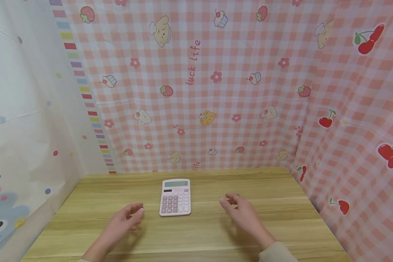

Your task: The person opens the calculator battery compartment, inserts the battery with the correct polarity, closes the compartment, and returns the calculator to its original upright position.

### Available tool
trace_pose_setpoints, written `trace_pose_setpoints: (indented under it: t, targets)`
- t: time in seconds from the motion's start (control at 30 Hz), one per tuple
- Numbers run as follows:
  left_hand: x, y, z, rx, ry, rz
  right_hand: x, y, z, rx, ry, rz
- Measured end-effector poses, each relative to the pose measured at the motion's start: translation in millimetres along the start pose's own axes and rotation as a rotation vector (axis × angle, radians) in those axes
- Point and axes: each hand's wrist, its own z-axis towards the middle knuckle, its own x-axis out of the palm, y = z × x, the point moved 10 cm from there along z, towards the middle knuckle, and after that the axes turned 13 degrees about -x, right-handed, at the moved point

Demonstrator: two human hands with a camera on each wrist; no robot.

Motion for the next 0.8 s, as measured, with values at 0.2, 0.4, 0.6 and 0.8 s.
trace_pose_setpoints:
  t: [0.2, 0.4, 0.6, 0.8]
  targets:
    - [4.0, -1.6, 1.8, -0.003, 0.006, 0.007, 8.8, 0.7, 0.2, 0.011, 0.018, 0.025]
    - [9.4, -3.0, 6.5, -0.007, 0.008, 0.016, 16.5, 5.0, 2.1, 0.004, 0.032, 0.042]
    - [15.9, -5.8, 11.0, 0.004, 0.015, 0.012, 24.0, 6.3, 3.9, 0.012, 0.045, 0.062]
    - [21.4, -8.2, 13.3, 0.000, 0.027, 0.003, 31.0, 8.0, 7.8, 0.000, 0.055, 0.077]
